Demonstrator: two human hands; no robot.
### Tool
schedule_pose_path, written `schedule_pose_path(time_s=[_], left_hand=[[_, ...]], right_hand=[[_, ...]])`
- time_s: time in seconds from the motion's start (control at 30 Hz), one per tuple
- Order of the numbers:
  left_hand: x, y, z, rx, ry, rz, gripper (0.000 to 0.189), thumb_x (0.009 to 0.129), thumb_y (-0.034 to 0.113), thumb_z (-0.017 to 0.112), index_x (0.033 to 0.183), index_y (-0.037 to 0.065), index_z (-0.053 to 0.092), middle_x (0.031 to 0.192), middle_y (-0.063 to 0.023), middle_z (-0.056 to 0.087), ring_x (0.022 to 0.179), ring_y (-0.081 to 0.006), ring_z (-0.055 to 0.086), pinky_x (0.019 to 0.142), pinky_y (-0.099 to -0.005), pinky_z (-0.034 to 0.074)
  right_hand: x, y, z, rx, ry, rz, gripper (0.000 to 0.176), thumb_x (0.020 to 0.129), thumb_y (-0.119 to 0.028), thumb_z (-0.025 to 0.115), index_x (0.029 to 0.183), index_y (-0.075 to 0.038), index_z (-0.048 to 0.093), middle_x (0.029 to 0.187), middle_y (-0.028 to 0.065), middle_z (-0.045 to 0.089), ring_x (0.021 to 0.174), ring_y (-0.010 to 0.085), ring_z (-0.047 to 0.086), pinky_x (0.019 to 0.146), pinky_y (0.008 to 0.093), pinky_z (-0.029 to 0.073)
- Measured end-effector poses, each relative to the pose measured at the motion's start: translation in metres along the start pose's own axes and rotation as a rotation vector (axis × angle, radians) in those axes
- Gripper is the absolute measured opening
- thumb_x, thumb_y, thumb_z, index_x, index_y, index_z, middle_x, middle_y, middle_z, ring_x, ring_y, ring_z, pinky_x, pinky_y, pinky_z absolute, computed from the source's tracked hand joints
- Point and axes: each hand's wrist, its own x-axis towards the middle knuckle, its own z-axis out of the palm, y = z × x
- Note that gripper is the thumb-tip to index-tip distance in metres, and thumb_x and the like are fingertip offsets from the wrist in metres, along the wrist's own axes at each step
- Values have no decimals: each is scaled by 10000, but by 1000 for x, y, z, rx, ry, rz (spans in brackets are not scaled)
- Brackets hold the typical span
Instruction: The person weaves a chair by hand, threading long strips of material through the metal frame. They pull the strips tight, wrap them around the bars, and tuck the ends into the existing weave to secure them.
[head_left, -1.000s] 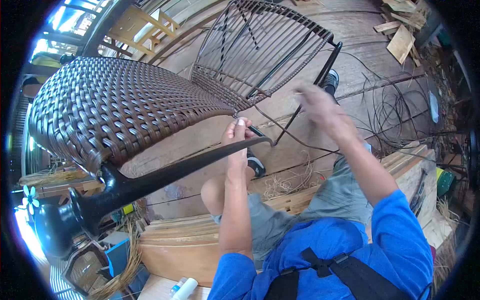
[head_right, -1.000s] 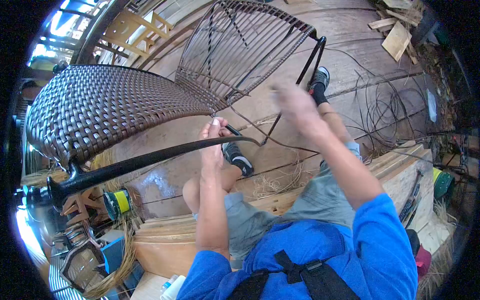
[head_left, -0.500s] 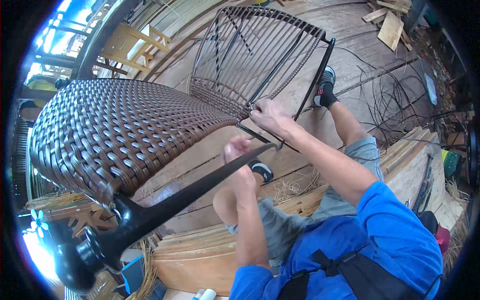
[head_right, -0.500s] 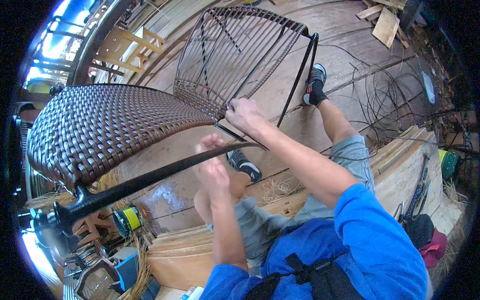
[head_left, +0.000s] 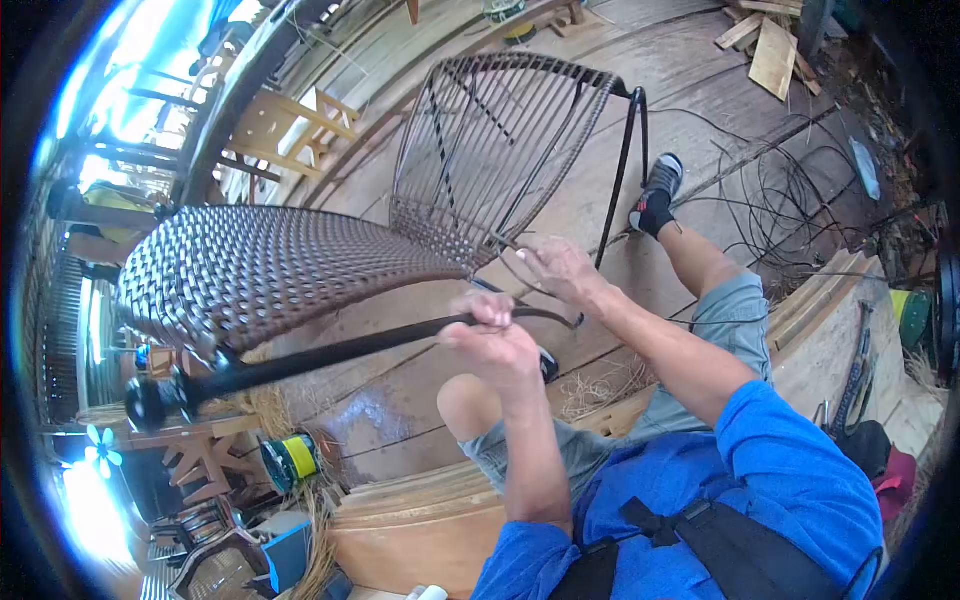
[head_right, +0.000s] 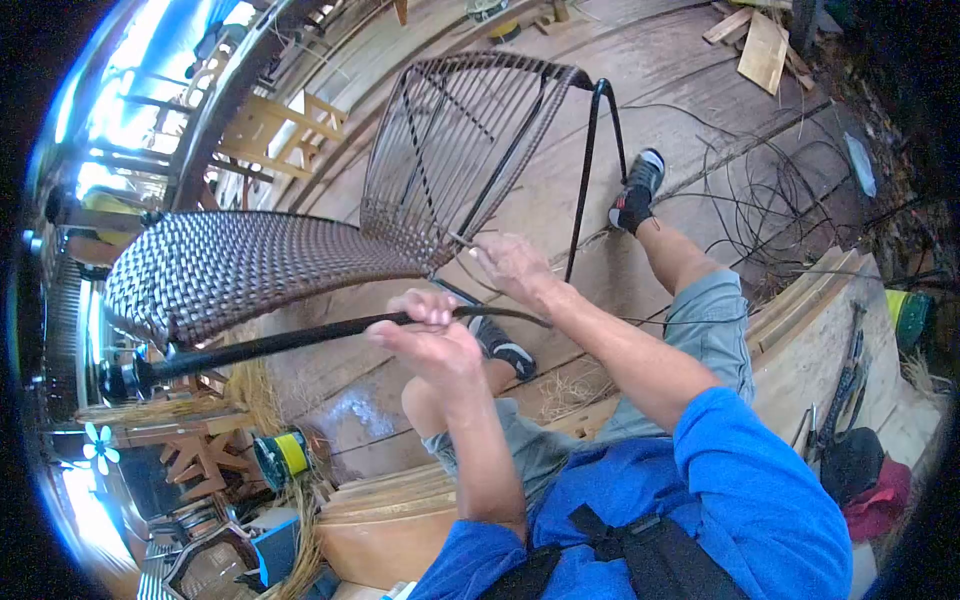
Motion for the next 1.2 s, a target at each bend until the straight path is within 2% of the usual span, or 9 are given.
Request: schedule_pose_path(time_s=[0.2,0.3,0.5,0.53,0.63,0.73,0.83,1.03,1.2], left_hand=[[22,68,21,-94,183,-178,622,719,747,449,582,147,359,476,28,320,420,-88,302,445,-254,284],[24,94,12,-48,73,-163,634,707,761,444,590,144,356,492,28,318,438,-91,301,449,-245,281],[29,106,-3,-6,68,-165,666,637,805,457,603,146,364,493,38,325,415,-99,312,435,-261,288],[36,103,-8,-9,49,-152,664,637,803,459,607,147,366,496,38,326,416,-99,313,437,-261,291],[43,101,-9,-9,-6,-134,646,662,785,461,622,147,360,509,34,314,442,-109,308,472,-271,303],[45,103,-18,-10,-64,-129,652,680,781,438,642,132,382,535,20,342,462,-122,339,486,-287,331],[41,105,-14,3,-113,-136,651,696,770,430,656,121,393,548,12,355,469,-130,350,496,-300,352],[38,112,-36,-5,-212,-174,649,707,748,445,703,100,440,611,-12,392,536,-171,405,578,-334,394],[42,123,-57,-67,-131,-213,647,767,693,442,925,72,528,793,-67,536,691,-221,522,718,-380,447]], right_hand=[[-1,-46,-28,72,-40,-142,204,877,-210,509,822,-22,564,687,199,567,688,380,573,597,445,449],[-13,-54,-28,89,-5,-188,214,887,-211,498,833,-14,564,627,157,552,606,308,577,549,396,439],[-19,-69,-26,569,-316,239,244,895,-207,465,959,2,574,563,5,437,529,95,423,495,282,377],[-15,-70,-21,535,-338,184,254,901,-206,458,999,1,569,624,73,533,587,183,533,558,326,433],[-15,-65,0,243,137,-320,199,892,-165,458,988,-32,570,684,156,593,650,351,590,566,423,446],[-20,-75,-14,79,-130,-111,262,907,-196,439,1041,-3,554,912,216,611,882,393,576,760,432,460],[-21,-74,-12,-17,-118,-137,254,898,-193,439,1012,7,548,809,169,611,764,308,606,684,381,475],[-25,-94,-25,626,-303,240,187,883,-177,424,829,-23,516,628,-21,442,541,48,401,471,209,339],[-14,-93,-2,479,-256,139,228,894,-196,428,877,9,528,635,33,475,581,124,469,545,278,401]])
